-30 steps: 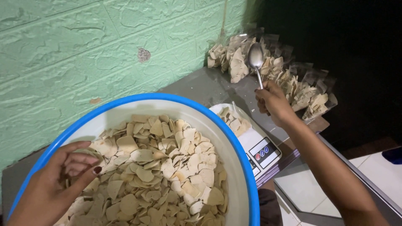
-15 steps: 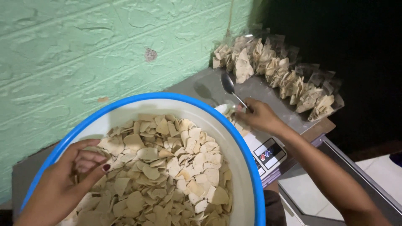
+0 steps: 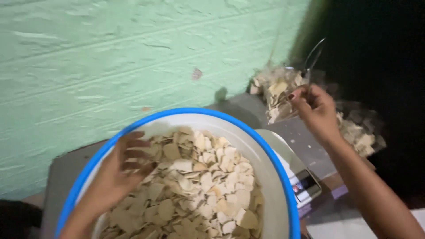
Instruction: The person scoops dried, light-colored food pieces from a large bowl into small plastic bags using a spoon. The filled bags are placed on a digital scale and then set aside. The process is repeated multiple times throughout the clip.
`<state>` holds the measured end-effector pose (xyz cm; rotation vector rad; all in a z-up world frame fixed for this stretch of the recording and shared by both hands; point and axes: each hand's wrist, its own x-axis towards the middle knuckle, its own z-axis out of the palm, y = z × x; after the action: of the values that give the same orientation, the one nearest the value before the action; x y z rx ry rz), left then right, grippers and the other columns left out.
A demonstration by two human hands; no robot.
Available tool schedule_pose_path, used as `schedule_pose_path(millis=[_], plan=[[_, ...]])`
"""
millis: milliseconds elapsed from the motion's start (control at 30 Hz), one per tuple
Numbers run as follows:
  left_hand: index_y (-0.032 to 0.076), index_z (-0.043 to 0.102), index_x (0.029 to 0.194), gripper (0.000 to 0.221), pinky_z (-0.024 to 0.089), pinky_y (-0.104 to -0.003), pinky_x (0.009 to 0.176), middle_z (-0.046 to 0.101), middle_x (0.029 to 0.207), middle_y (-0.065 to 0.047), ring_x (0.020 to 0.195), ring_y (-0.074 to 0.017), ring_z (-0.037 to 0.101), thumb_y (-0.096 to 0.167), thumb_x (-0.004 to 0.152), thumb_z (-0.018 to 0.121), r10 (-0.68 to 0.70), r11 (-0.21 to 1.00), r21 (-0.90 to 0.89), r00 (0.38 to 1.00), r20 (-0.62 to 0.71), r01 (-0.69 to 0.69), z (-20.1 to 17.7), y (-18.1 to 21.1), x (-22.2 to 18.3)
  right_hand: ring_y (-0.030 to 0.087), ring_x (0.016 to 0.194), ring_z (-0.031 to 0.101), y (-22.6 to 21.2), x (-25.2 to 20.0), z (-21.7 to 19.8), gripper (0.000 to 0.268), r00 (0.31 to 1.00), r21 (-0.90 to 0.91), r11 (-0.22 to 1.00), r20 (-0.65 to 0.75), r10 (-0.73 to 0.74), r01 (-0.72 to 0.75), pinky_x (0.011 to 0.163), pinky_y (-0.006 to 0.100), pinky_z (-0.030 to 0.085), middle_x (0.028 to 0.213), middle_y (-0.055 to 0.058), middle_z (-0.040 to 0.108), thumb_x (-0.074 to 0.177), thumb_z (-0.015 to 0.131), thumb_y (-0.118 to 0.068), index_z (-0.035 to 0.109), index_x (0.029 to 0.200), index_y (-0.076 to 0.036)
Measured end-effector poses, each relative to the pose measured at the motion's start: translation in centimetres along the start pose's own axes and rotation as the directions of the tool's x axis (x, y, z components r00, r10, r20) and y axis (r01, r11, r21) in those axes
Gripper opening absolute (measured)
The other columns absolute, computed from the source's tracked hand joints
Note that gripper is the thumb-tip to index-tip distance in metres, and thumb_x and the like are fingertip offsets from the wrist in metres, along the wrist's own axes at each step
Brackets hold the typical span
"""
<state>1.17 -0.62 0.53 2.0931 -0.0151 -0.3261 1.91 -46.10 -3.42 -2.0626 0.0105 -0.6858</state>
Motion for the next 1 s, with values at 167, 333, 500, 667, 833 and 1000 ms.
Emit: schedule_pose_path(millis=[167, 333, 500, 667, 833, 1000], plan=[[0.021, 0.045, 0.148, 0.082, 0.062, -0.035, 0.084, 0.062, 0.135, -0.001, 0.110, -0.0181, 0.068, 0.025, 0.074, 0.081, 0.074, 0.987, -0.147, 0.997, 0.019, -0.071, 1.7, -1.0, 0.4, 0.008, 0.076, 0.056, -6.0, 0.5, 4.9, 0.005, 0.981, 0.147, 0.979, 0.114, -0.157, 0.140, 0.068, 0.024, 0.044, 0.089, -0.001, 0.062, 0.101, 0.060, -0.012, 0.064, 0.104, -0.014], [0.020, 0.044, 0.149, 0.085, 0.063, -0.039, 0.095, 0.058, 0.146, -0.002, 0.123, -0.0227, 0.067, 0.042, 0.074, 0.078, 0.268, 0.942, -0.242, 0.954, 0.130, -0.232, 2.6, -2.8, 1.0, 0.016, 0.073, 0.076, -12.1, -2.2, 12.8, 0.008, 0.849, 0.409, 0.897, 0.403, -0.342, 0.167, 0.058, 0.025, 0.068, 0.099, 0.009, 0.073, 0.100, 0.056, -0.003, 0.059, 0.101, -0.010], [0.016, 0.043, 0.152, 0.101, 0.054, -0.036, 0.080, 0.063, 0.104, -0.007, 0.098, -0.0227, 0.066, 0.043, 0.068, 0.093, 0.279, 0.936, -0.225, 0.960, 0.006, -0.271, 3.1, -1.9, 0.0, 0.024, 0.066, 0.073, -14.1, -5.0, 18.3, 0.010, 0.746, 0.447, 0.893, 0.613, -0.261, -0.055, 0.068, 0.038, 0.059, 0.079, 0.011, 0.076, 0.092, 0.068, -0.003, 0.068, 0.100, -0.009], [0.029, 0.054, 0.141, 0.076, 0.055, -0.030, 0.087, 0.076, 0.099, -0.002, 0.094, -0.0171, 0.072, 0.030, 0.074, 0.089, 0.215, 0.949, -0.229, 0.976, -0.034, -0.217, 2.4, -2.3, 0.6, 0.023, 0.075, 0.069, -14.4, -4.2, 16.0, 0.012, 0.748, 0.318, 0.948, 0.629, -0.212, 0.002, 0.074, 0.043, 0.058, 0.086, 0.015, 0.074, 0.098, 0.059, -0.011, 0.064, 0.107, -0.006], [0.031, 0.062, 0.133, 0.069, 0.057, -0.032, 0.083, 0.075, 0.094, -0.003, 0.091, -0.0175, 0.074, 0.028, 0.070, 0.091, 0.216, 0.960, -0.169, 0.975, -0.053, -0.222, 2.1, -3.7, 1.0, 0.039, 0.073, 0.074, -16.3, -2.2, 10.5, 0.016, 0.833, -0.067, 0.934, 0.480, -0.277, 0.350, 0.067, 0.045, 0.056, 0.072, 0.015, 0.074, 0.096, 0.060, -0.020, 0.072, 0.107, -0.017], [0.025, 0.052, 0.136, 0.066, 0.052, -0.049, 0.105, 0.053, 0.153, -0.017, 0.148, -0.0338, 0.045, 0.026, 0.078, 0.084, 0.195, 0.981, -0.004, 0.973, 0.125, -0.196, 1.8, -2.4, 0.9, 0.022, 0.064, 0.064, -15.0, -2.0, 8.5, 0.014, 0.585, -0.563, 0.312, 0.405, -0.703, 0.765, 0.045, 0.038, 0.041, 0.075, -0.006, 0.069, 0.096, 0.060, -0.019, 0.071, 0.101, -0.027]])
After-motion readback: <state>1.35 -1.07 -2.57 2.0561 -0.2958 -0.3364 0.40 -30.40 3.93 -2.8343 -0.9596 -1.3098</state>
